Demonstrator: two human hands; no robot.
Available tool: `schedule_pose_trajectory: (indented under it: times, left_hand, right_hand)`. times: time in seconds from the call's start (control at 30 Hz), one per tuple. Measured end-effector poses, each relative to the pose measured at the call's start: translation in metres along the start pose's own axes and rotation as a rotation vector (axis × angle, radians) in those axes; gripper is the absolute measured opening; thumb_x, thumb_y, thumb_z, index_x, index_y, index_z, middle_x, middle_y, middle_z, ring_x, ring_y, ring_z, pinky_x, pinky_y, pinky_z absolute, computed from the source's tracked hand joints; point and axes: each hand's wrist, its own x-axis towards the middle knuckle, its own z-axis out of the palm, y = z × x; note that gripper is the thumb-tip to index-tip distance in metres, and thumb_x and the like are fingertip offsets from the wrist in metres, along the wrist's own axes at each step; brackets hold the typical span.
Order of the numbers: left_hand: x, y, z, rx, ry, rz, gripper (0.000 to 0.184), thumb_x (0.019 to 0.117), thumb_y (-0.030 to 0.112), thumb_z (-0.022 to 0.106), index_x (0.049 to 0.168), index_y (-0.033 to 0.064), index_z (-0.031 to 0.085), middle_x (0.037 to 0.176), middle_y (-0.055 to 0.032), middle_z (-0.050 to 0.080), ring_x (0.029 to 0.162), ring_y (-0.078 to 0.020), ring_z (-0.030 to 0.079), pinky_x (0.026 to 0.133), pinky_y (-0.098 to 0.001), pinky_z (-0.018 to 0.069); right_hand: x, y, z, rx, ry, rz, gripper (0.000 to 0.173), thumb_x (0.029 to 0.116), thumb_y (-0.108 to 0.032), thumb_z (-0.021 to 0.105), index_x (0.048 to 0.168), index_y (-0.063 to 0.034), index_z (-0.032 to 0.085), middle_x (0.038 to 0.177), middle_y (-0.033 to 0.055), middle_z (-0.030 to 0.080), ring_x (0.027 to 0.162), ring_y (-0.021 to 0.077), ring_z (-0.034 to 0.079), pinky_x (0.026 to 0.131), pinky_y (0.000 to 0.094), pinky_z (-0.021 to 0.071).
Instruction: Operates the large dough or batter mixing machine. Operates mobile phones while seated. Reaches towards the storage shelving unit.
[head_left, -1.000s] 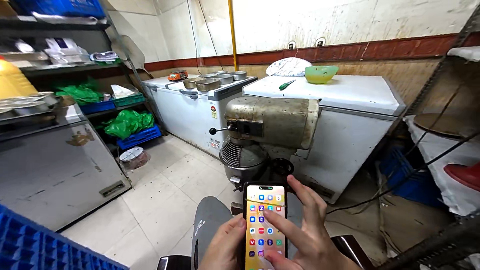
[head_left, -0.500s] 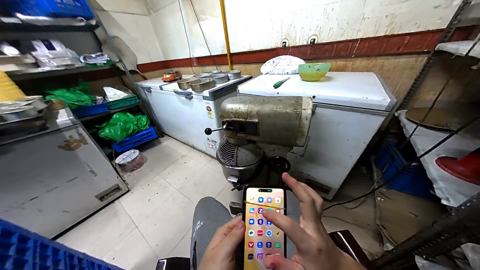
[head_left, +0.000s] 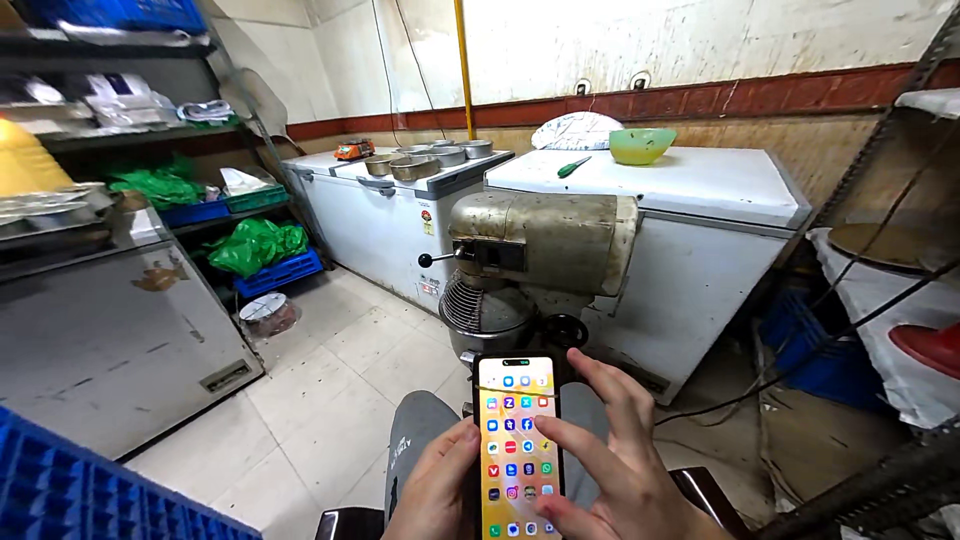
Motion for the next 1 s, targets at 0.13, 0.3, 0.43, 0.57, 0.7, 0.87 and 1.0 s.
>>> schedule_pose_trajectory:
  times: [0.13, 0.3, 0.43, 0.57, 0.7, 0.87, 1.0]
  left_hand:
    - [-0.002, -0.001, 0.002, 0.038, -0.017, -0.019, 0.039, 0.1124, 0.025, 0.036, 0.123, -0.0007, 0.064, 0.112, -0.0182, 0.073, 0.103, -0.0235, 0.073, 0.094, -0.0436, 0.0598]
    - [-0.004, -0.001, 0.002, 0.080, -0.062, -0.013, 0.038, 0.1124, 0.025, 0.038, 0.124, 0.0003, 0.065, 0.113, -0.0167, 0.074, 0.104, -0.0224, 0.073, 0.094, -0.0428, 0.0596]
    - [-0.003, 0.000, 0.002, 0.107, -0.060, 0.002, 0.040, 0.1128, 0.022, 0.033, 0.125, -0.0011, 0.063, 0.113, -0.0171, 0.073, 0.103, -0.0229, 0.073, 0.094, -0.0434, 0.0600]
    - [-0.001, 0.000, -0.001, 0.080, -0.051, -0.002, 0.041, 0.1129, 0.024, 0.034, 0.128, -0.0020, 0.062, 0.116, -0.0192, 0.072, 0.107, -0.0253, 0.072, 0.096, -0.0463, 0.0588]
    - [0.000, 0.000, -0.002, 0.047, -0.033, 0.016, 0.042, 0.1128, 0.024, 0.033, 0.128, -0.0019, 0.061, 0.118, -0.0201, 0.071, 0.109, -0.0264, 0.071, 0.097, -0.0472, 0.0581]
    - [0.001, 0.000, -0.003, 0.005, 0.008, 0.029, 0.042, 0.1127, 0.025, 0.034, 0.127, -0.0022, 0.062, 0.118, -0.0215, 0.071, 0.108, -0.0274, 0.072, 0.097, -0.0473, 0.0581]
    - [0.001, 0.000, -0.002, -0.018, 0.026, 0.035, 0.042, 0.1127, 0.025, 0.033, 0.126, -0.0028, 0.062, 0.117, -0.0219, 0.071, 0.108, -0.0276, 0.072, 0.097, -0.0475, 0.0581]
  right_hand:
    - [0.002, 0.004, -0.005, -0.055, 0.035, 0.047, 0.062, 0.0900, -0.074, 0.054, 0.141, -0.0383, 0.056, 0.163, 0.0122, 0.033, 0.151, 0.0351, 0.029, 0.117, 0.0575, 0.0327]
    - [0.005, 0.007, -0.009, -0.076, 0.041, 0.072, 0.070, 0.0906, -0.074, 0.052, 0.149, -0.0356, 0.051, 0.162, 0.0154, 0.033, 0.149, 0.0373, 0.031, 0.115, 0.0590, 0.0344]
    - [0.004, 0.006, -0.008, -0.022, 0.029, 0.056, 0.060, 0.0909, -0.072, 0.055, 0.138, -0.0353, 0.059, 0.161, 0.0146, 0.036, 0.149, 0.0368, 0.032, 0.116, 0.0583, 0.0353]
    - [0.003, 0.005, -0.006, 0.006, 0.047, 0.025, 0.055, 0.0921, -0.071, 0.054, 0.133, -0.0345, 0.062, 0.160, 0.0136, 0.038, 0.149, 0.0360, 0.033, 0.116, 0.0570, 0.0361]
    - [0.002, 0.004, -0.005, 0.025, 0.035, 0.019, 0.052, 0.0923, -0.069, 0.056, 0.132, -0.0344, 0.062, 0.160, 0.0130, 0.038, 0.149, 0.0354, 0.033, 0.116, 0.0564, 0.0368]
    - [0.000, 0.002, -0.001, 0.045, 0.003, -0.007, 0.051, 0.0929, -0.068, 0.056, 0.131, -0.0340, 0.062, 0.159, 0.0150, 0.039, 0.148, 0.0355, 0.035, 0.115, 0.0544, 0.0371]
    - [-0.001, 0.000, 0.002, 0.051, -0.018, -0.021, 0.051, 0.0926, -0.067, 0.057, 0.132, -0.0346, 0.061, 0.158, 0.0149, 0.040, 0.147, 0.0343, 0.036, 0.115, 0.0528, 0.0377]
